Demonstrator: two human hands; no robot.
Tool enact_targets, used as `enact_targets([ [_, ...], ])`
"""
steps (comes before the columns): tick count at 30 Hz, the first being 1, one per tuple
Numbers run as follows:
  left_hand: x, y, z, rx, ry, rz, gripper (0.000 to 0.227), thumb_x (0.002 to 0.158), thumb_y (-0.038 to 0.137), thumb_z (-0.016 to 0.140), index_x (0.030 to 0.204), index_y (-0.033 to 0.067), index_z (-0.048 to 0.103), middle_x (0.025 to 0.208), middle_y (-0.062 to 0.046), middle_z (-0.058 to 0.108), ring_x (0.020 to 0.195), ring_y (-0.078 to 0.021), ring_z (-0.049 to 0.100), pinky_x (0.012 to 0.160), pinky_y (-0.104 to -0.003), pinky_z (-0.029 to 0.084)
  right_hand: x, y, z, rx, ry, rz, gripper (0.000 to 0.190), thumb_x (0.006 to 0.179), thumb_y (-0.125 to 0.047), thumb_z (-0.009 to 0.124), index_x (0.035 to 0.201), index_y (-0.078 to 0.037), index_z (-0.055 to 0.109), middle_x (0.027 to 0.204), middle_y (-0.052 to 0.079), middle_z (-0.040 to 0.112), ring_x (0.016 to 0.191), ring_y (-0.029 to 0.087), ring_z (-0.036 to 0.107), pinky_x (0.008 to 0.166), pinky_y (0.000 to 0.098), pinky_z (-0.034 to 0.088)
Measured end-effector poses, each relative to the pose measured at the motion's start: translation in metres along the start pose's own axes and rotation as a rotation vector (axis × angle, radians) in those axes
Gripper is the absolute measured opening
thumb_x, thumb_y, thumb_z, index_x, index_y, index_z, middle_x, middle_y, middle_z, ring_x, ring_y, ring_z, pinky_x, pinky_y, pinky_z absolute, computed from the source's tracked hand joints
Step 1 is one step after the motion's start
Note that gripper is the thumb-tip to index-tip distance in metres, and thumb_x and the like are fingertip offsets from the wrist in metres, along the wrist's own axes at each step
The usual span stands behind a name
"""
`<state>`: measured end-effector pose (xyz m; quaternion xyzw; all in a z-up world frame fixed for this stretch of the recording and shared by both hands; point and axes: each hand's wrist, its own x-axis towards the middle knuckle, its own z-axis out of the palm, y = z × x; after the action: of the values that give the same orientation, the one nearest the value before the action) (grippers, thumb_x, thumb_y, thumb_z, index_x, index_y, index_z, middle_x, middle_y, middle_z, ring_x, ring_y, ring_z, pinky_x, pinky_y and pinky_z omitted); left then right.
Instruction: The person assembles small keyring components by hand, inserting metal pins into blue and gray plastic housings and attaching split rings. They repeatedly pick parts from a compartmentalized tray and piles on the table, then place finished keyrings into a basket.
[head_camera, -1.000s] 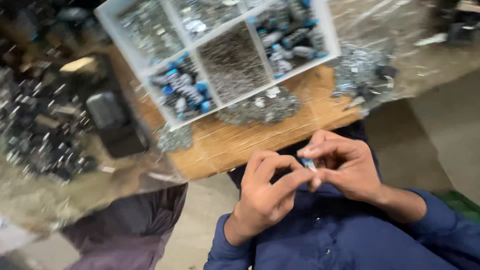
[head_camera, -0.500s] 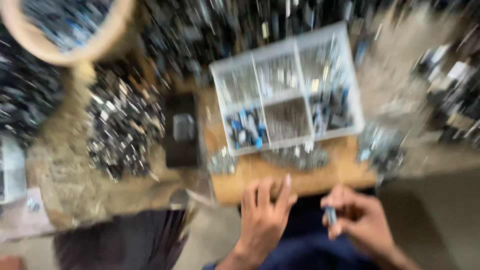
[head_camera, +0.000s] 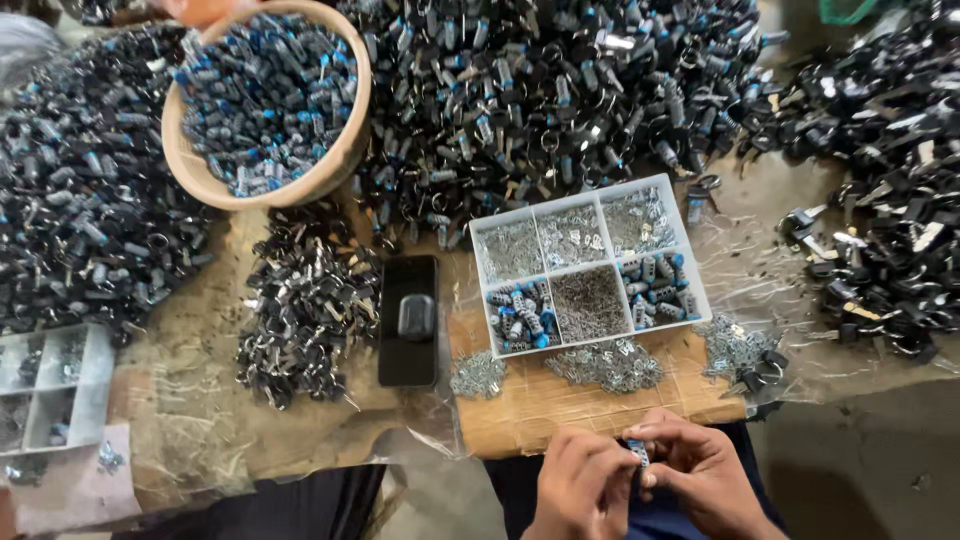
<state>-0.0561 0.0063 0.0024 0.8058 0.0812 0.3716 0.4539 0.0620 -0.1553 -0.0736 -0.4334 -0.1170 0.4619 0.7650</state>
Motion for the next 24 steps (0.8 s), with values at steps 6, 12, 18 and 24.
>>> enact_targets([
  [6, 0.024, 0.011, -0.011, 0.119, -0.109, 0.164, 0.026, 0.083, -0.005, 0.076, 0.106, 0.0041, 0.071, 0.099, -0.011, 0.066, 0.090, -0.0310, 0.066, 0.082, -0.039, 0.058, 0.002, -0.004, 0.002, -0.005, -0.030, -0.089, 0.039, 0.080, 0.015, 0.078, 0.118, 0.012, 0.071, 0.103, 0.015, 0.063, 0.086, 0.021, 0.067, 0.066, 0.0325, 0.060],
  [12, 0.044, 0.017, -0.013, 0.069, -0.272, 0.166, 0.027, 0.086, -0.003, 0.078, 0.110, 0.0065, 0.071, 0.102, -0.009, 0.065, 0.096, -0.0295, 0.065, 0.085, -0.038, 0.058, 0.003, -0.003, -0.006, 0.061, 0.107, -0.025, 0.037, 0.076, 0.013, 0.077, 0.113, 0.010, 0.072, 0.099, 0.010, 0.062, 0.083, 0.018, 0.067, 0.061, 0.0309, 0.058],
  [18, 0.052, 0.019, 0.003, -0.041, -0.323, 0.101, 0.024, 0.086, -0.001, 0.080, 0.108, 0.0070, 0.073, 0.101, -0.009, 0.062, 0.094, -0.0267, 0.065, 0.084, -0.035, 0.057, 0.000, -0.025, -0.013, 0.044, 0.120, -0.047, 0.037, 0.078, 0.012, 0.079, 0.115, 0.012, 0.074, 0.095, 0.010, 0.062, 0.079, 0.018, 0.064, 0.065, 0.0296, 0.057],
  [24, 0.057, 0.020, 0.026, -0.979, -0.321, -0.784, 0.031, 0.089, 0.004, 0.082, 0.114, 0.0086, 0.065, 0.098, -0.005, 0.060, 0.092, -0.0144, 0.058, 0.081, -0.029, 0.050, 0.004, -0.058, -0.024, -0.130, -0.207, -0.185, 0.040, 0.081, 0.009, 0.084, 0.119, 0.014, 0.074, 0.108, 0.015, 0.068, 0.103, 0.023, 0.066, 0.089, 0.0320, 0.055],
])
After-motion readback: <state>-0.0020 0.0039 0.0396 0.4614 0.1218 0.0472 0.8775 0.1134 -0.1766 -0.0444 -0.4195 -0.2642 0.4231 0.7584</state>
